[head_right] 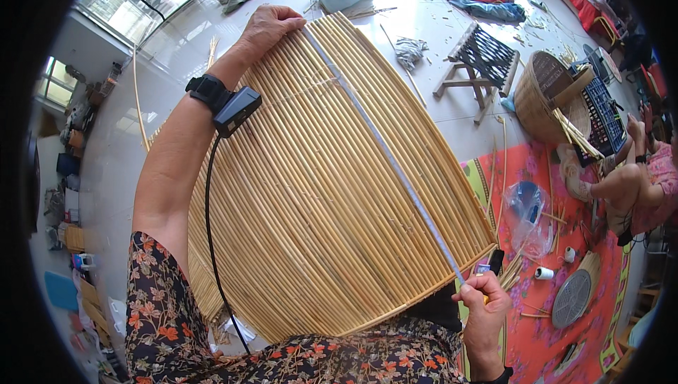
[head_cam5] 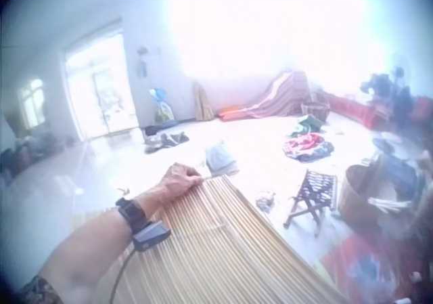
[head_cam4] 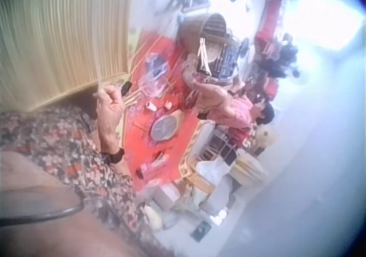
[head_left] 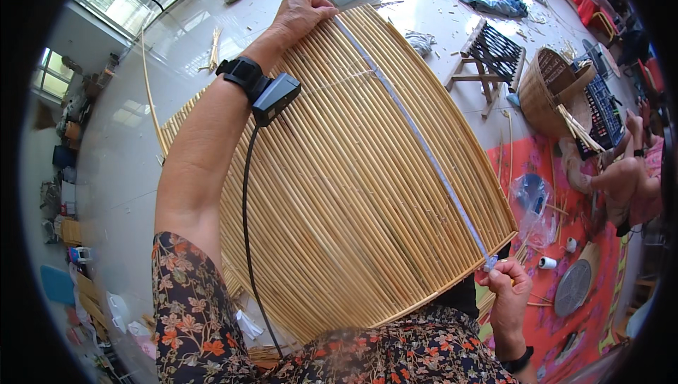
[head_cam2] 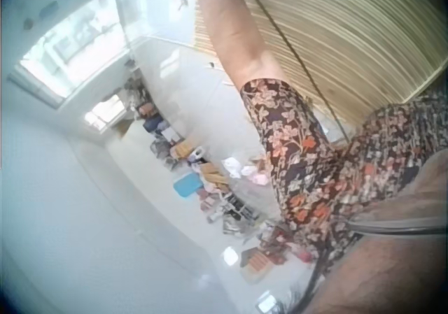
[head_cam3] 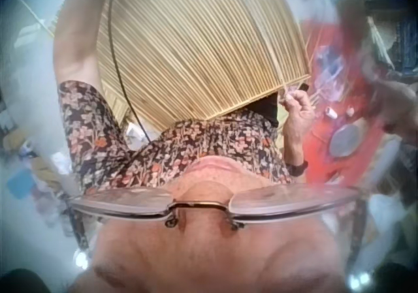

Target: The person weaves a bamboo mat by hand, threading thin bamboo strips through a larger frame and securing them with string. They use pliers to trim excess material and a measuring tape to check dimensions.

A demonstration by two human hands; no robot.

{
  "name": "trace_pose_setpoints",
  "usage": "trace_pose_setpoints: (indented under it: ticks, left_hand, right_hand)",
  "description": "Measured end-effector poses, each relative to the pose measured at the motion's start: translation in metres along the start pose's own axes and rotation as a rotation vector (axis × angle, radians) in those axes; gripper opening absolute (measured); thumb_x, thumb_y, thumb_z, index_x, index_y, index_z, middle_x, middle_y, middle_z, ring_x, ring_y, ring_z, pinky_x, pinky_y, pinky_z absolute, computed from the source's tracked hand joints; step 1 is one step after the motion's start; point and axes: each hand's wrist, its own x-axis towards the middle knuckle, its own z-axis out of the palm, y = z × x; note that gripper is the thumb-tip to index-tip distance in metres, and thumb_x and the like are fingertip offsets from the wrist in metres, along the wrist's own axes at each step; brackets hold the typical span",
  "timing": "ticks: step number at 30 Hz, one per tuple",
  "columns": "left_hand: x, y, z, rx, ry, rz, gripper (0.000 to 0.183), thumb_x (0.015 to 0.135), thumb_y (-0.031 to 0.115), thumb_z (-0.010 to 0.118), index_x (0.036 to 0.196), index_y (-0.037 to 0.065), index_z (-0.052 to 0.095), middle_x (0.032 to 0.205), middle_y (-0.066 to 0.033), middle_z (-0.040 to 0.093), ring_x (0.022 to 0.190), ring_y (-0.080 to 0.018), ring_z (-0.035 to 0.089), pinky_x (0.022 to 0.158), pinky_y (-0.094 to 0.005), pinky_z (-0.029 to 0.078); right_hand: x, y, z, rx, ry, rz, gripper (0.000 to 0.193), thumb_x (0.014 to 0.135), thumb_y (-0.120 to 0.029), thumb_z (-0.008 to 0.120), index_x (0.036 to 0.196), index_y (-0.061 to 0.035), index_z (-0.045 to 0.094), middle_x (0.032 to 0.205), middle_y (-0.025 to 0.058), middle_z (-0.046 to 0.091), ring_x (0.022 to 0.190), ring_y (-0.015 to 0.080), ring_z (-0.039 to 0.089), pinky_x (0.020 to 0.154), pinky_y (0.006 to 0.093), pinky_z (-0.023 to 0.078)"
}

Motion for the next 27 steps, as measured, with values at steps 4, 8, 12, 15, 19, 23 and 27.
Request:
trace_pose_setpoints:
  ticks: [4, 8, 12, 15, 19, 23, 27]
  left_hand:
    - [0.002, -0.003, -0.012, -0.198, -0.074, -0.056, 0.026, 0.099, 0.028, 0.069, 0.112, 0.005, 0.074, 0.1, -0.0046, 0.076, 0.095, -0.0117, 0.071, 0.084, -0.0276, 0.056]
    - [0.0, -0.013, -0.041, -0.352, -0.103, -0.025, 0.027, 0.1, 0.031, 0.068, 0.112, 0.007, 0.073, 0.104, -0.0056, 0.076, 0.1, -0.0135, 0.072, 0.09, -0.0291, 0.057]
    - [-0.018, -0.023, -0.078, -0.272, -0.126, -0.083, 0.026, 0.099, 0.03, 0.069, 0.108, 0.006, 0.074, 0.096, -0.0049, 0.077, 0.091, -0.0126, 0.073, 0.084, -0.0292, 0.057]
    - [-0.045, -0.03, -0.109, -0.148, -0.233, -0.185, 0.025, 0.099, 0.03, 0.07, 0.106, 0.006, 0.075, 0.097, -0.0039, 0.077, 0.092, -0.0108, 0.072, 0.085, -0.0277, 0.057]
    - [-0.091, -0.049, -0.151, -0.141, -0.252, -0.329, 0.022, 0.097, 0.027, 0.071, 0.103, 0.006, 0.075, 0.095, -0.0038, 0.077, 0.088, -0.0102, 0.072, 0.082, -0.0269, 0.057]
    - [-0.13, -0.069, -0.165, -0.115, -0.21, -0.434, 0.022, 0.097, 0.027, 0.072, 0.103, 0.006, 0.075, 0.097, -0.0046, 0.077, 0.09, -0.0111, 0.073, 0.083, -0.0276, 0.058]
    - [-0.154, -0.076, -0.175, -0.211, -0.176, -0.461, 0.026, 0.098, 0.031, 0.07, 0.105, 0.006, 0.073, 0.099, -0.0057, 0.077, 0.092, -0.0132, 0.074, 0.085, -0.0286, 0.059]
  right_hand:
    - [0.002, 0.002, 0.003, 0.012, -0.032, -0.041, 0.01, 0.089, -0.007, 0.065, 0.082, -0.0002, 0.062, 0.082, 0.002, 0.054, 0.071, 0.0112, 0.059, 0.067, 0.0261, 0.052]
    - [0.005, -0.008, 0.011, 0.047, -0.068, -0.095, 0.008, 0.088, -0.006, 0.066, 0.082, 0.0001, 0.063, 0.084, 0.0029, 0.055, 0.07, 0.0123, 0.061, 0.067, 0.0262, 0.053]
    - [0.002, -0.022, 0.017, -0.013, -0.305, 0.083, 0.007, 0.086, -0.004, 0.066, 0.083, 0.0012, 0.064, 0.085, 0.0042, 0.057, 0.071, 0.0141, 0.065, 0.067, 0.0267, 0.055]
    - [-0.005, -0.023, 0.034, 0.054, -0.445, 0.244, 0.005, 0.087, -0.002, 0.066, 0.084, 0.0016, 0.066, 0.086, 0.0049, 0.06, 0.072, 0.0159, 0.069, 0.07, 0.0266, 0.055]
    - [-0.01, -0.027, 0.055, 0.042, -0.627, 0.397, 0.006, 0.09, -0.001, 0.066, 0.086, 0.003, 0.066, 0.088, 0.0054, 0.061, 0.074, 0.0155, 0.069, 0.072, 0.0282, 0.057]
    - [-0.008, -0.021, 0.067, 0.001, -0.759, 0.398, 0.006, 0.091, -0.003, 0.066, 0.089, 0.0023, 0.065, 0.088, 0.0052, 0.063, 0.076, 0.0163, 0.069, 0.074, 0.0279, 0.056]
    - [-0.007, -0.02, 0.07, -0.038, -0.81, 0.433, 0.006, 0.091, -0.004, 0.066, 0.089, 0.0016, 0.065, 0.089, 0.0051, 0.064, 0.077, 0.0162, 0.07, 0.074, 0.0273, 0.056]
